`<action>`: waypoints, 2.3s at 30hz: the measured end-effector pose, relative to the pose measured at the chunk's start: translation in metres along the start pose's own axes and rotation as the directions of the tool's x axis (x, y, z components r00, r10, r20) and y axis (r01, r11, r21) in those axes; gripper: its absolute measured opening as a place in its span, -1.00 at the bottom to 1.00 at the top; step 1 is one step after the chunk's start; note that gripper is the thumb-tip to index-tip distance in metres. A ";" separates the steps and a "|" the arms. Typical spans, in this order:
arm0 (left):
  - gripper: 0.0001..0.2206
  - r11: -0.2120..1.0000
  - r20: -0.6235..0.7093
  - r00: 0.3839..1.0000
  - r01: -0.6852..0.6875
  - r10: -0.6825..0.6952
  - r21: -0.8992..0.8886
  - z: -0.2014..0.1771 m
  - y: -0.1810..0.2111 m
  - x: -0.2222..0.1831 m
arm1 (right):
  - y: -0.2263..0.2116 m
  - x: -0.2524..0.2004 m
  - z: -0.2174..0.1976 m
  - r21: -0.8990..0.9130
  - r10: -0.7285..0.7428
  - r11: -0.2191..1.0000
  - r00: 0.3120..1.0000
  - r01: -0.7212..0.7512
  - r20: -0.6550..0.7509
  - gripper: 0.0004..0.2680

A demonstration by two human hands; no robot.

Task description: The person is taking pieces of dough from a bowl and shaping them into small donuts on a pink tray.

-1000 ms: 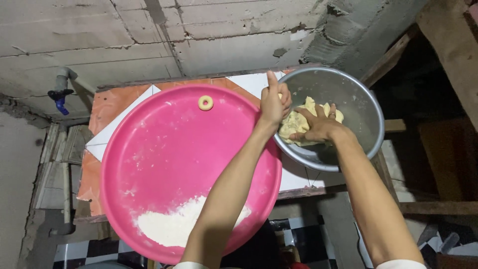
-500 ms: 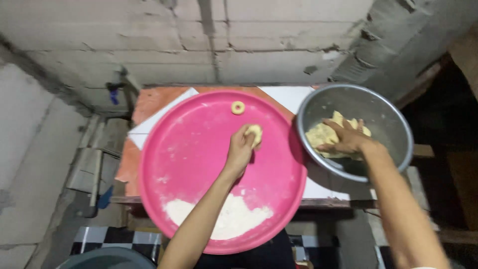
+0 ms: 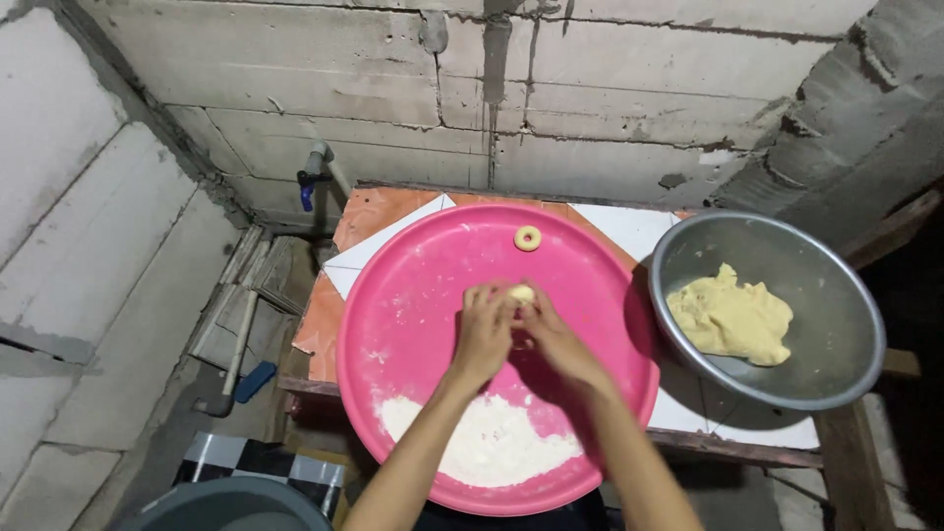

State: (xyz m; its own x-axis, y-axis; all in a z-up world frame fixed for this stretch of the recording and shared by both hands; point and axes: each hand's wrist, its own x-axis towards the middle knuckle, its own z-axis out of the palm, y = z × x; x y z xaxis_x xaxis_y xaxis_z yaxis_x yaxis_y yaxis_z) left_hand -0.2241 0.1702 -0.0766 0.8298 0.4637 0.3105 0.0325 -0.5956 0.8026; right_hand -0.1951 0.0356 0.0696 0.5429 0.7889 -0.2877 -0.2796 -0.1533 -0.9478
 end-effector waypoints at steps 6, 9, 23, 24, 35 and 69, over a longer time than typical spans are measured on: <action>-0.51 0.870 0.055 0.994 0.110 -0.096 -0.480 -0.031 0.042 -0.012 | 0.109 0.083 -0.036 0.279 -0.137 0.935 0.949 0.219 -0.284 -0.81; -0.66 0.894 -0.067 0.967 0.200 -0.247 -0.401 -0.027 0.022 -0.001 | 0.101 0.077 -0.040 0.244 -0.229 0.919 0.923 0.310 -0.309 -0.82; -0.77 0.970 0.041 0.986 0.169 -0.164 -0.172 -0.026 0.019 -0.007 | 0.096 0.068 -0.038 0.315 -0.104 0.934 0.973 0.167 -0.207 -0.76; -0.76 0.969 0.044 0.985 0.174 -0.169 -0.177 -0.031 0.024 -0.009 | 0.088 0.063 -0.035 0.257 -0.087 0.955 0.970 0.146 -0.229 -0.82; -0.76 0.973 0.114 0.988 0.126 -0.106 -0.193 -0.034 0.036 -0.002 | 0.072 0.066 -0.040 0.420 -0.085 0.873 0.924 0.250 -0.373 -0.62; -0.53 0.960 0.251 0.964 -0.018 0.092 -0.280 -0.019 0.076 -0.006 | 0.077 0.042 -0.070 0.760 -0.097 0.649 0.995 0.038 0.033 -0.65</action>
State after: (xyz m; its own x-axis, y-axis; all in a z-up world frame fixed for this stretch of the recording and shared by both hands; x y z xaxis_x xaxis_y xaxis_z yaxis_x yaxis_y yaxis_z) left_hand -0.2375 0.1346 -0.0079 0.9426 0.2273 0.2447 -0.1399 -0.3965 0.9073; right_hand -0.1381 0.0158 -0.0249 0.5408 0.8194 -0.1900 -0.7627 0.3824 -0.5216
